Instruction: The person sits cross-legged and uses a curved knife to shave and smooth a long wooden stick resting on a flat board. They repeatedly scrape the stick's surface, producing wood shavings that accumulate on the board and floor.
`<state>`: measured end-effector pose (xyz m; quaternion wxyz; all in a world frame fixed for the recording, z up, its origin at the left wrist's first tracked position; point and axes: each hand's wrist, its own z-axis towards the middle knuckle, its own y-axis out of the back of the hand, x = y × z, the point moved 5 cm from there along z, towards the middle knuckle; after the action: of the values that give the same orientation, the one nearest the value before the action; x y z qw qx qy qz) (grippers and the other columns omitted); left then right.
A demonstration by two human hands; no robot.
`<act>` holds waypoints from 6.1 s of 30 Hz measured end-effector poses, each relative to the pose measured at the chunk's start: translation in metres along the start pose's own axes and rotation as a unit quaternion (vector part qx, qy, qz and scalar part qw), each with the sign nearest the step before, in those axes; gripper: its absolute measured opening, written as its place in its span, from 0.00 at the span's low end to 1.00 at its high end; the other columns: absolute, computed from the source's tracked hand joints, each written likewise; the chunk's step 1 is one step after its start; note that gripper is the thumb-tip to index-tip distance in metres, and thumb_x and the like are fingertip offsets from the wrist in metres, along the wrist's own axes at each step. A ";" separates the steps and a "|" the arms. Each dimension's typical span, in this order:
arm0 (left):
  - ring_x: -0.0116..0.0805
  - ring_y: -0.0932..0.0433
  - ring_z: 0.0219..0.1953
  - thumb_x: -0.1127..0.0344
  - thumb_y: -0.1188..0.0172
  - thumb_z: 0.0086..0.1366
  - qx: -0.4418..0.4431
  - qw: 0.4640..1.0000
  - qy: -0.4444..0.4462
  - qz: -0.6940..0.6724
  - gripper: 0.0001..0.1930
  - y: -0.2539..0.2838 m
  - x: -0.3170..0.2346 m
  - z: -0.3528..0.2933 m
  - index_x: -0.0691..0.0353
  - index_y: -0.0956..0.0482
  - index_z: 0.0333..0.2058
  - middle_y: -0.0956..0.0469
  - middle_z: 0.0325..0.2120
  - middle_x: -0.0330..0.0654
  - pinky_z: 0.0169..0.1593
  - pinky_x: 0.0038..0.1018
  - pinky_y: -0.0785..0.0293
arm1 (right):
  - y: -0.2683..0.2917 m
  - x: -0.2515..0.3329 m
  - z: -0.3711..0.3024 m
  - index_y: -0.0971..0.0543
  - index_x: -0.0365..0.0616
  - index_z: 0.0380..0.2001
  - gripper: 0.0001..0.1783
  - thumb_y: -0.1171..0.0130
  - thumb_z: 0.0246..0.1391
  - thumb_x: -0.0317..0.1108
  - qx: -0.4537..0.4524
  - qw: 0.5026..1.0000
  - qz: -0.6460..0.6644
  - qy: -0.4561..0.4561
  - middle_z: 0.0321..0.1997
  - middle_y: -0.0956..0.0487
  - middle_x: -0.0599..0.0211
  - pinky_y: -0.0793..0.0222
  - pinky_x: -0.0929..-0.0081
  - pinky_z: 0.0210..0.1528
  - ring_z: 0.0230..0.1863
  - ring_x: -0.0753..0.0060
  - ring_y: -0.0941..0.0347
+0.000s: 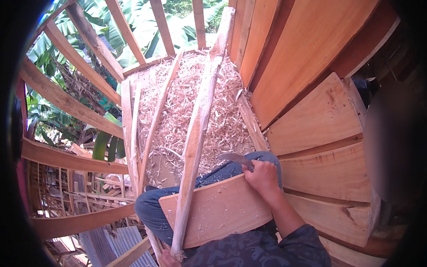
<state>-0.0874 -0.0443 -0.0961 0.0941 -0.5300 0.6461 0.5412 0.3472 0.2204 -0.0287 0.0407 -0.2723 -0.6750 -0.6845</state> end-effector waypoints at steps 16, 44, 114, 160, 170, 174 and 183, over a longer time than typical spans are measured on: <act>0.31 0.32 0.24 0.54 0.52 0.66 0.003 1.000 -0.001 0.005 0.18 0.005 0.003 0.007 0.65 0.26 0.31 0.29 0.19 0.41 0.31 0.31 0.35 | 0.000 -0.001 0.000 0.19 0.43 0.22 0.17 0.41 0.47 0.47 0.026 0.999 -0.009 -0.017 0.20 0.22 0.51 0.27 0.56 0.32 0.27 0.48 0.23; 0.31 0.30 0.25 0.53 0.50 0.65 0.017 1.000 -0.023 0.010 0.18 0.007 0.004 0.034 0.65 0.23 0.35 0.27 0.20 0.41 0.31 0.31 0.33 | -0.010 -0.002 0.001 0.18 0.45 0.24 0.17 0.41 0.48 0.49 0.026 0.999 -0.016 -0.029 0.21 0.22 0.51 0.27 0.55 0.35 0.28 0.48 0.23; 0.34 0.31 0.20 0.57 0.51 0.66 -0.006 1.000 0.019 -0.008 0.20 -0.015 -0.066 -0.034 0.68 0.28 0.22 0.31 0.15 0.47 0.28 0.31 0.35 | -0.005 0.001 -0.001 0.31 0.33 0.14 0.22 0.39 0.52 0.38 -0.011 0.992 0.122 0.006 0.09 0.40 0.67 0.49 0.69 0.19 0.15 0.76 0.46; 0.35 0.32 0.18 0.57 0.50 0.62 -0.063 0.997 0.011 0.032 0.20 -0.021 -0.063 -0.037 0.70 0.33 0.19 0.36 0.13 0.49 0.26 0.32 0.39 | -0.026 0.068 0.002 0.29 0.31 0.13 0.33 0.45 0.55 0.54 0.206 0.964 0.035 0.165 0.16 0.30 0.40 0.39 0.52 0.23 0.20 0.37 0.32; 0.40 0.32 0.17 0.55 0.50 0.62 -0.077 0.996 0.009 0.040 0.21 -0.023 -0.061 -0.039 0.70 0.33 0.20 0.36 0.13 0.51 0.26 0.34 0.39 | -0.034 0.075 -0.028 0.28 0.28 0.15 0.31 0.48 0.59 0.49 0.403 0.892 0.082 0.186 0.14 0.34 0.42 0.42 0.56 0.22 0.17 0.46 0.36; 0.41 0.31 0.18 0.54 0.50 0.62 -0.076 0.996 0.022 0.035 0.22 -0.024 -0.053 -0.039 0.70 0.32 0.20 0.35 0.13 0.52 0.26 0.34 0.38 | -0.042 0.076 -0.053 0.30 0.30 0.15 0.29 0.51 0.61 0.46 0.490 0.844 0.116 0.186 0.12 0.37 0.50 0.44 0.61 0.21 0.14 0.63 0.40; 0.43 0.30 0.18 0.53 0.49 0.61 -0.087 0.995 0.022 0.051 0.22 -0.022 -0.051 -0.040 0.71 0.31 0.20 0.34 0.14 0.54 0.26 0.35 0.38 | -0.047 0.060 -0.060 0.29 0.34 0.22 0.22 0.52 0.60 0.44 0.512 0.809 0.276 0.086 0.12 0.33 0.63 0.43 0.72 0.17 0.13 0.72 0.37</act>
<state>-0.0303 -0.0430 -0.0583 0.0057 -0.5144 0.6242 0.5880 0.2571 0.1863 -0.0417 0.4188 -0.3269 -0.8179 -0.2207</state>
